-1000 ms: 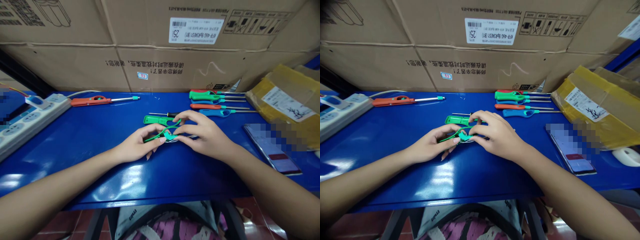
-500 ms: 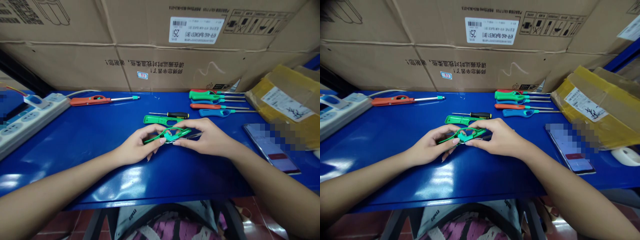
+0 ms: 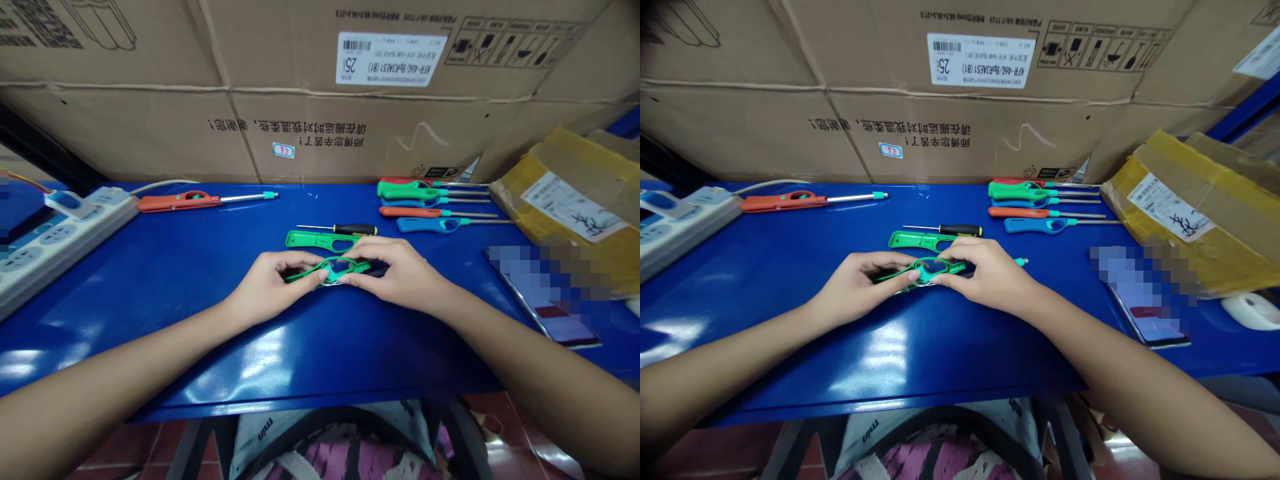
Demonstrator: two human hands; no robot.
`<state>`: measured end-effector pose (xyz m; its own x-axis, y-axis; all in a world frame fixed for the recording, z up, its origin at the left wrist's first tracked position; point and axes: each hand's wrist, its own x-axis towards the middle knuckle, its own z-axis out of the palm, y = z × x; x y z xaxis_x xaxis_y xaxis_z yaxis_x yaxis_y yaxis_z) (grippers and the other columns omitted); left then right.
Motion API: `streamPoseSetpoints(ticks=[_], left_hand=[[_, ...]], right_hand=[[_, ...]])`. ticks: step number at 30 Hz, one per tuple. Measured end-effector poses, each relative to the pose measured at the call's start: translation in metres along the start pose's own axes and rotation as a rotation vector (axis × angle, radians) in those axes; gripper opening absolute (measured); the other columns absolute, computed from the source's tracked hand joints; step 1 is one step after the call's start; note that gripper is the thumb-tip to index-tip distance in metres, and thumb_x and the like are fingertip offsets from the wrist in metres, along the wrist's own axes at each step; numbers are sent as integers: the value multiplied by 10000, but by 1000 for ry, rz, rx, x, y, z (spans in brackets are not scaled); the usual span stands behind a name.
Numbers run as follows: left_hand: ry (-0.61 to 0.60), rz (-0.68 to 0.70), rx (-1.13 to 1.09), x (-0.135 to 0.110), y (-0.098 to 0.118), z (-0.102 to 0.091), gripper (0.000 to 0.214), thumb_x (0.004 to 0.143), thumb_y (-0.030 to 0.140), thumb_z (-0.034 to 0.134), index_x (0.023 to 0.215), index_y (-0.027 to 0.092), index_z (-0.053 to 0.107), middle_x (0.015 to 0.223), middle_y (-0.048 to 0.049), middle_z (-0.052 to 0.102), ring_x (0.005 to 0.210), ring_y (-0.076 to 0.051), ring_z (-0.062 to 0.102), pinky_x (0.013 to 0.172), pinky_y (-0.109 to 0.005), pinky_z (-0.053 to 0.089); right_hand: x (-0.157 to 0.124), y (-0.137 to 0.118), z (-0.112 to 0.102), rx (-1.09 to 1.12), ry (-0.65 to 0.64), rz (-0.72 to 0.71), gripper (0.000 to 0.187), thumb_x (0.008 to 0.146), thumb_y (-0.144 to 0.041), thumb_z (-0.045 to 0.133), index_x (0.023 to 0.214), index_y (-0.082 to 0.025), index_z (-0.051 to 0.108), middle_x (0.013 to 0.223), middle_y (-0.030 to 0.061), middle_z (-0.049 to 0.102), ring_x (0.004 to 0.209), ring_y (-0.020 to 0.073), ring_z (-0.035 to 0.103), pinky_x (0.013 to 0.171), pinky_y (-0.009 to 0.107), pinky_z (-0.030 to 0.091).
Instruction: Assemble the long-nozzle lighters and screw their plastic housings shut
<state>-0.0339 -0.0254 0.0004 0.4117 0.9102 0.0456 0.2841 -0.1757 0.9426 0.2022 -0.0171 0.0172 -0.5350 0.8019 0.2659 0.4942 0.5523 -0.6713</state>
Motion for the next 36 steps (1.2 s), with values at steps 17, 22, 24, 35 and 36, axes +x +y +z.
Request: streamPoseSetpoints(ticks=[17, 22, 24, 35, 36], left_hand=[[2, 169, 519, 7, -10, -6, 295, 952, 377, 603, 1166, 243, 756, 1015, -70, 690, 954, -235, 584, 915, -414, 433], [-7, 159, 517, 7, -11, -7, 278, 950, 382, 606, 1151, 263, 756, 1050, -65, 697, 987, -238, 584, 930, -413, 427], [-10, 162, 520, 7, -12, -7, 276, 949, 384, 609, 1148, 261, 755, 1049, -65, 699, 980, -236, 586, 924, -410, 427], [-25, 163, 526, 7, -13, -8, 267, 955, 365, 616, 1169, 271, 746, 1084, -65, 692, 1036, -244, 586, 935, -407, 423], [-25, 162, 526, 7, -13, -8, 265, 955, 365, 617, 1166, 273, 747, 1085, -65, 692, 1034, -244, 586, 937, -410, 422]], right_hand=[[-2, 9, -10, -215, -167, 65, 235, 821, -322, 768, 946, -204, 606, 908, 23, 638, 842, 182, 591, 737, 302, 451], [-4, 7, -23, -254, -323, 56, 74, 921, -242, 632, 870, -208, 591, 879, 24, 661, 776, 168, 585, 676, 287, 424], [-3, 7, -24, -216, -309, 50, 32, 921, -212, 620, 896, -208, 601, 863, 17, 669, 751, 160, 589, 666, 283, 428], [1, 13, -24, -143, -262, -21, 11, 905, -199, 662, 904, -190, 668, 853, 20, 694, 742, 152, 610, 692, 286, 486], [2, 14, -24, -135, -257, -40, 20, 905, -193, 663, 897, -188, 680, 860, 26, 705, 760, 157, 624, 710, 291, 494]])
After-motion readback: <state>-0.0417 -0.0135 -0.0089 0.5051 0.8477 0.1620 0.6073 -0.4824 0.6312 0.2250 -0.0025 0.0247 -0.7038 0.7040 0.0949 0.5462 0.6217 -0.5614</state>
